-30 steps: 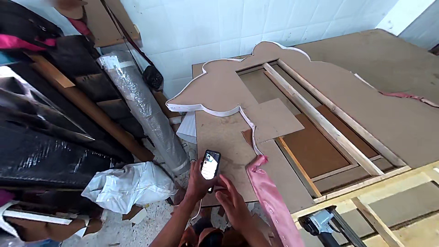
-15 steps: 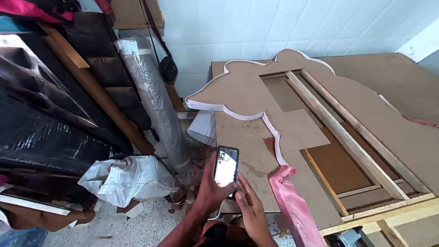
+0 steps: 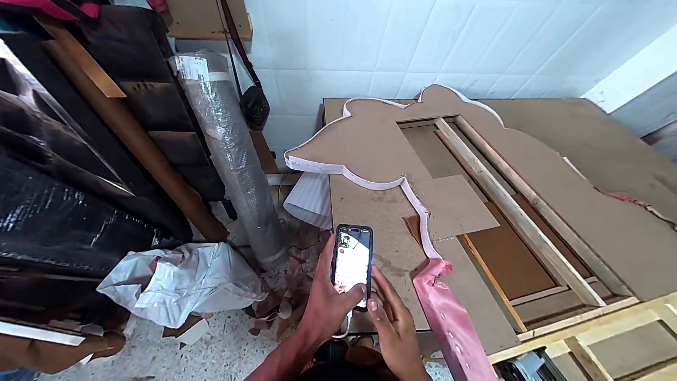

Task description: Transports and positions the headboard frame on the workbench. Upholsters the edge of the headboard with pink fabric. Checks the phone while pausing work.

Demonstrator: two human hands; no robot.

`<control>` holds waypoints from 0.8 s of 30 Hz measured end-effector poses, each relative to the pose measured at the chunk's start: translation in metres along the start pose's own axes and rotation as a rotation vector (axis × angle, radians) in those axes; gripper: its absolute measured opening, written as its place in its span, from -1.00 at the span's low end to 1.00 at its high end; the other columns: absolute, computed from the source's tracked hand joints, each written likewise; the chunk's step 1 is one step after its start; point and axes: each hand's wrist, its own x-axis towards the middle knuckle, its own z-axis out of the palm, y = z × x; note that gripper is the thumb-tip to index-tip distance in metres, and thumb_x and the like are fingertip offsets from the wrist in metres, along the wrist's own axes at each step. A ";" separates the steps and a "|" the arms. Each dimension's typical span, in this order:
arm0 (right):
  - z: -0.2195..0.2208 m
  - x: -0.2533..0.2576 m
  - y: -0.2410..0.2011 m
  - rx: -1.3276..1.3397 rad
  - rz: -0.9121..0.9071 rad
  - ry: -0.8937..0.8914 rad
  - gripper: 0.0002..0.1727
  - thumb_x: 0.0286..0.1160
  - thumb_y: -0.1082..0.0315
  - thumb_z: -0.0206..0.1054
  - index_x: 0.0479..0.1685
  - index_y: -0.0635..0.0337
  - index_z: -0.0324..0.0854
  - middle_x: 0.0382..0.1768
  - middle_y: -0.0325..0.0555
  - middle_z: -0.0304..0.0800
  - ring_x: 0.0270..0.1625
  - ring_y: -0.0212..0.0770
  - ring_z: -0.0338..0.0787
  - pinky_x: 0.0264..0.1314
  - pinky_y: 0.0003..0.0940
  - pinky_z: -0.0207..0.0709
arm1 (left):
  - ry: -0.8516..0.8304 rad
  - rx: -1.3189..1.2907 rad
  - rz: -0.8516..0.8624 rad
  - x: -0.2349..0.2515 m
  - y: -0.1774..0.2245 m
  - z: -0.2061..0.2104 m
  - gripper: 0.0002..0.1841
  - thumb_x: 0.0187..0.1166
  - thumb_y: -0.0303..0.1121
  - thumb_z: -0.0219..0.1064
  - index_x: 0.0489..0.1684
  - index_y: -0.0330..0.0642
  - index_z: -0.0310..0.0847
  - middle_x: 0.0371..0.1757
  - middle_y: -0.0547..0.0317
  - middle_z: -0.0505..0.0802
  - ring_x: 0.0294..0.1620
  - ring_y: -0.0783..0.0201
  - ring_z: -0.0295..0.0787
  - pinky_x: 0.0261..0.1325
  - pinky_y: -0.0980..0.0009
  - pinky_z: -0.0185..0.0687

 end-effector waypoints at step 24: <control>-0.047 0.015 -0.013 0.262 0.249 0.020 -0.18 0.70 -0.11 0.24 0.74 0.31 0.21 0.44 0.14 0.65 0.41 0.02 0.73 0.44 -0.03 0.69 | 0.008 -0.210 0.083 -0.003 0.008 0.059 -0.17 0.56 -0.18 0.40 0.88 0.10 0.07 0.49 -0.05 0.65 0.41 -0.01 0.69 0.38 0.03 0.75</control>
